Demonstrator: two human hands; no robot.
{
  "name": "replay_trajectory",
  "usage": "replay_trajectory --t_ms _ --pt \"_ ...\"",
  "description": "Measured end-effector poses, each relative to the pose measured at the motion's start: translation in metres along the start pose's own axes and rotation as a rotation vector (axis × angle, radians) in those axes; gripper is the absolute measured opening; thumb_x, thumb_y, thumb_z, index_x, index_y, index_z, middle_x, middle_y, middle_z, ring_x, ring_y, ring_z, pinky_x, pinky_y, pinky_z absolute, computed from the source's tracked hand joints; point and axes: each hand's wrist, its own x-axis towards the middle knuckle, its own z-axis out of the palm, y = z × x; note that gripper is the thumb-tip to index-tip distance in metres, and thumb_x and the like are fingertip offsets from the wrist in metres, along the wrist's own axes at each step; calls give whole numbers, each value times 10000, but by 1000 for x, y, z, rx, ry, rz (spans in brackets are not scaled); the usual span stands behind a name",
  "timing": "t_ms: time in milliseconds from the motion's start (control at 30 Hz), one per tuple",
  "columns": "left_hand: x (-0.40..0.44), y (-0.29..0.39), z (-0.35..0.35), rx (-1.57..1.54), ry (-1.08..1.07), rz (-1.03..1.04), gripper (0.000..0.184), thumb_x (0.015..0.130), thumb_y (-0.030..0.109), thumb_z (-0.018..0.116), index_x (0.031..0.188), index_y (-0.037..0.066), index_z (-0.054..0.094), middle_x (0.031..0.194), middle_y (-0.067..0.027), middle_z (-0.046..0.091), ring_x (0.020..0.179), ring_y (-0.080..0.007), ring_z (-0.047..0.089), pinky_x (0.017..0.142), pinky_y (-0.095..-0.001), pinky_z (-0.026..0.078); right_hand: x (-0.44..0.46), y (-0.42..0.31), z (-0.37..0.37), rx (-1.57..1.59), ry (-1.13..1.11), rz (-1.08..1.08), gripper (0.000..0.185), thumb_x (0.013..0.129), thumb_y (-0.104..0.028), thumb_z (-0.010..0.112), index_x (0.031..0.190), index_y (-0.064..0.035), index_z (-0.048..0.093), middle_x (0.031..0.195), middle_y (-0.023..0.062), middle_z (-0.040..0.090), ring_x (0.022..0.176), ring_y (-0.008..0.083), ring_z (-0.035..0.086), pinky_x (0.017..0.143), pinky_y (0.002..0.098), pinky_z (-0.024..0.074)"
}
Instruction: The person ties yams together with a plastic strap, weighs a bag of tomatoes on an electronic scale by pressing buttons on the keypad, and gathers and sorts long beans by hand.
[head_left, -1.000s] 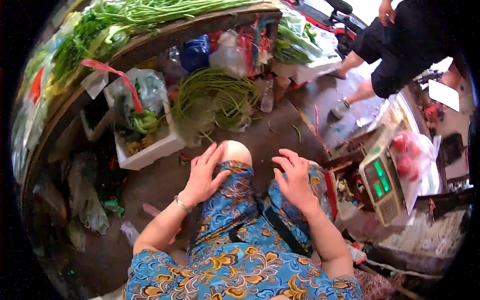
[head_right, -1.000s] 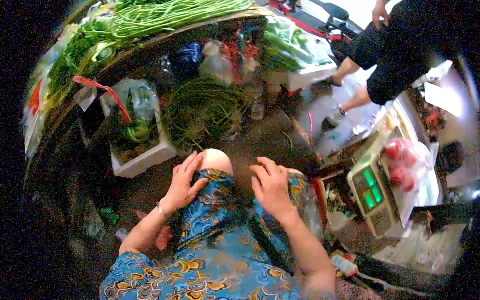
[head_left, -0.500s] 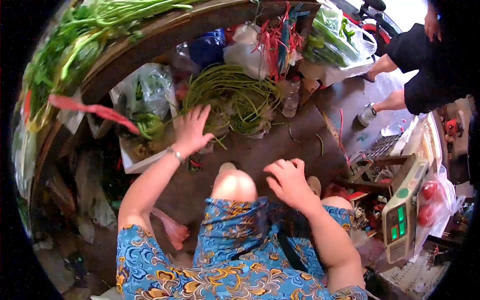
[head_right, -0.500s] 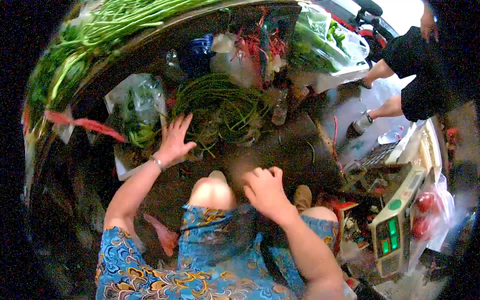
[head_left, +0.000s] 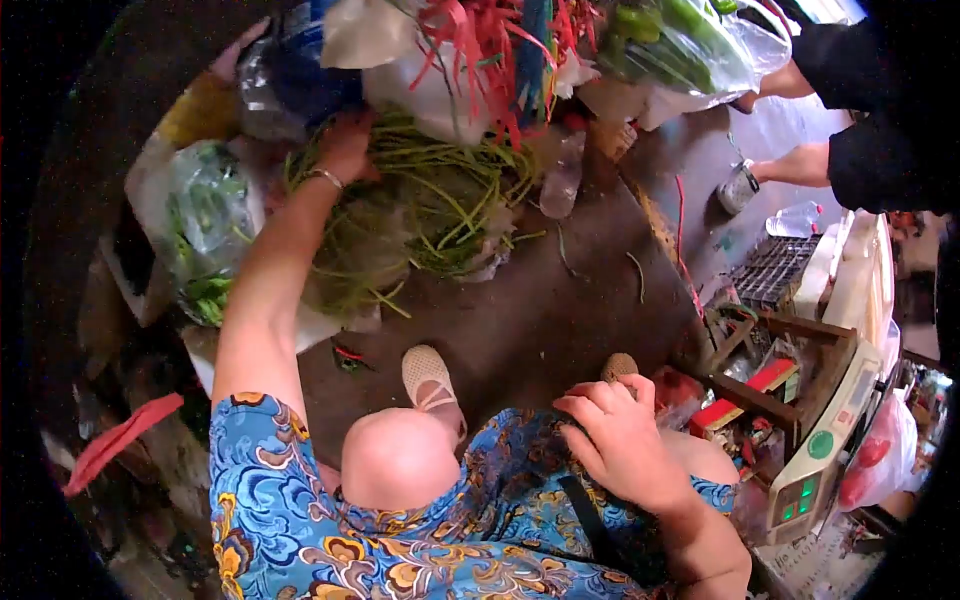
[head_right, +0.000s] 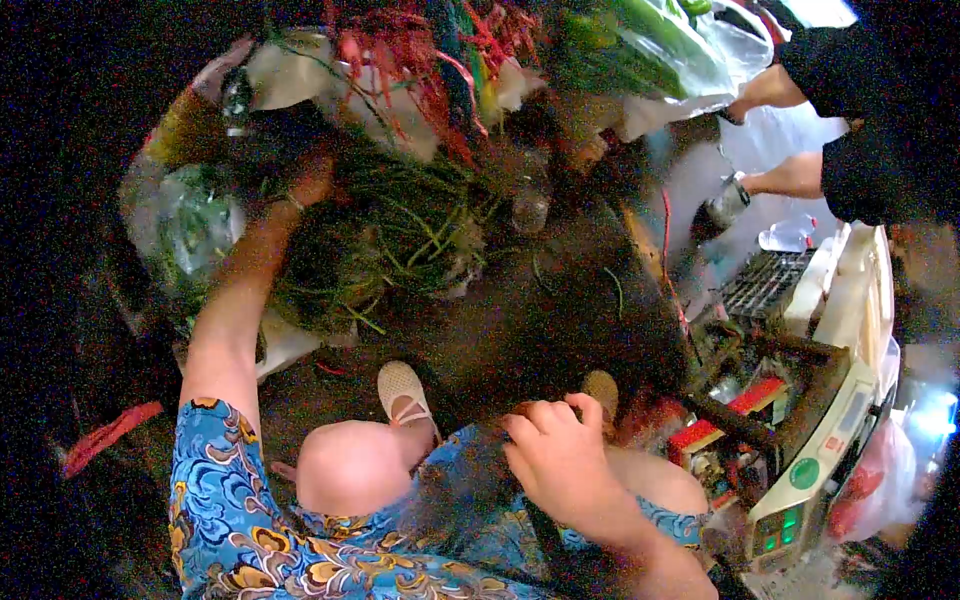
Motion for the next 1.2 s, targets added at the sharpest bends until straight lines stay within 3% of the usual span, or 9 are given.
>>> replay_trajectory --t_ms 100,233,400,533,667,800,867,1100,1200 --pt "-10 19 -13 244 139 4 950 554 373 886 1346 144 416 1278 -122 510 1226 -335 460 976 -518 384 2 4 -2 -2 -14 19 233 840 -160 635 1060 -86 619 1051 70 602 1011 238 558 983 433 302" --pt "-9 8 12 176 160 -7 849 616 299 848 1339 136 433 1235 -135 546 1176 -322 503 937 -510 410 7 2 -2 16 23 -27 232 838 -154 635 1060 -89 617 1042 68 600 1010 232 555 966 425 311" --pt "-24 13 16 113 89 24 627 646 79 703 1240 66 505 1060 -191 619 1059 -342 565 923 -508 420 2 -3 0 -3 39 -55 231 835 -153 638 1057 -91 619 1033 68 598 986 231 555 953 408 322" --pt "-85 60 -17 157 239 148 558 647 68 675 1186 40 535 958 -183 637 1009 -342 572 899 -491 428 -5 -9 6 -12 35 -71 226 832 -155 641 1046 -85 620 991 78 589 938 246 560 932 397 341" --pt "-148 114 -38 105 133 145 474 677 74 627 1141 32 542 902 -169 642 967 -329 572 844 -470 429 -8 -13 16 17 110 -124 167 805 -156 652 944 -78 603 873 99 546 890 283 555 895 438 365" --pt "-188 162 -29 37 -307 35 481 669 86 653 1133 42 534 906 -137 652 947 -307 572 831 -435 423 -10 -18 23 12 146 -164 162 804 -146 641 946 -75 606 858 100 550 866 286 560 857 425 375" --pt "-219 177 -1 -16 -93 206 468 644 88 684 1070 34 496 818 -160 635 922 -330 576 813 -476 429 -13 -20 25 44 162 -184 136 803 -139 634 917 -72 601 852 102 552 849 285 561 810 412 386" --pt "-244 195 81 33 -392 168 568 636 140 715 1168 35 546 893 -118 662 960 -282 584 826 -419 417 -20 -20 20 -20 -35 -84 222 829 -161 652 1029 -77 606 920 93 548 884 272 554 814 391 397" --pt "-253 194 101 30 -262 228 574 638 119 710 1179 36 540 914 -107 659 953 -283 593 815 -416 424 -21 -18 18 -20 -38 -74 212 818 -154 659 1007 -78 601 905 93 537 878 273 552 803 395 400"
